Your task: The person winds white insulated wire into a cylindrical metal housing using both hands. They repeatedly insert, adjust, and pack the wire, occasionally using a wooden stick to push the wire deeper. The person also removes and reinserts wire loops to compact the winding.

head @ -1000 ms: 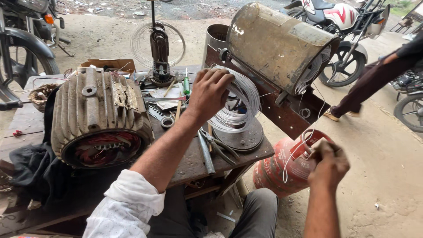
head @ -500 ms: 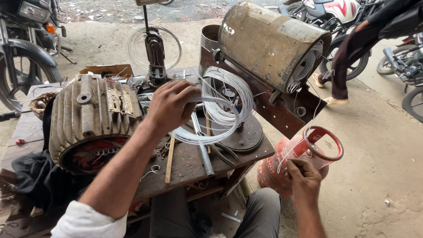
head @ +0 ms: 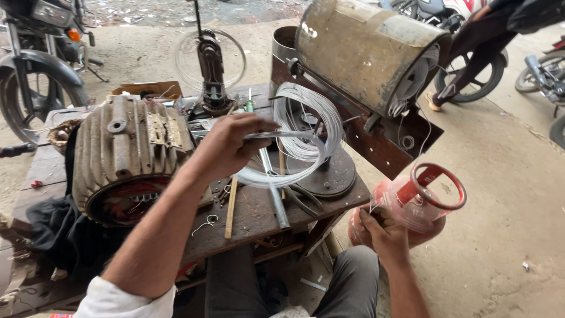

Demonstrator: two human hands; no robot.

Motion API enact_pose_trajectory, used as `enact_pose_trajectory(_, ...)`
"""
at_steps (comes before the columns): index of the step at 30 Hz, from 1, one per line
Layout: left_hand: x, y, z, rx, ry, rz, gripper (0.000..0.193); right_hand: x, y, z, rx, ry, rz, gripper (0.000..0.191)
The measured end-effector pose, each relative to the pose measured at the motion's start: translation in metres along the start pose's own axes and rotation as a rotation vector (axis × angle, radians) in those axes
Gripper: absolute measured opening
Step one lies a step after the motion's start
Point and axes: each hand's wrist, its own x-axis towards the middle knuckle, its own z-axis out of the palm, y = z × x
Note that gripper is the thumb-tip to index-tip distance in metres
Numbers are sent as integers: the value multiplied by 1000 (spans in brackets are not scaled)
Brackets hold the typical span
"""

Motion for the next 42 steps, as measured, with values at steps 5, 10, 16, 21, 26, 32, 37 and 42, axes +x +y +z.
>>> enact_pose_trajectory(5,-15,7,-5,-554,-192,-325,32,6,-9,1,-190,79,-237,16)
enact_pose_trajectory(10,-23,3,18,-942,-441,-463,29,-11,-70,42,-578,75,-870,47)
enact_pose_trajectory(16,-38,-13,39,-1092,-289,-453,35,-31,-143,99,-680,-152,-1208,52)
enact_pose_trajectory(21,-53,-20,17,-1106,-311,-450,42,-41,-173,118,-794,-200,-1332,36)
enact_pose_trajectory(26,-57,-19,8,-1051,-337,-418,60,-64,-166,114,-544,-127,-1238,34)
enact_pose_trajectory(32,-11,-39,40,-895,91,-855,55,-69,-144,102,-249,-59,-1055,44)
enact_pose_trajectory(37,21,-44,48,-918,356,-1021,41,-62,-142,79,93,-40,-878,45)
enact_pose_trajectory(42,42,-34,46,-1197,460,-1111,38,-26,-130,75,165,-158,-868,41)
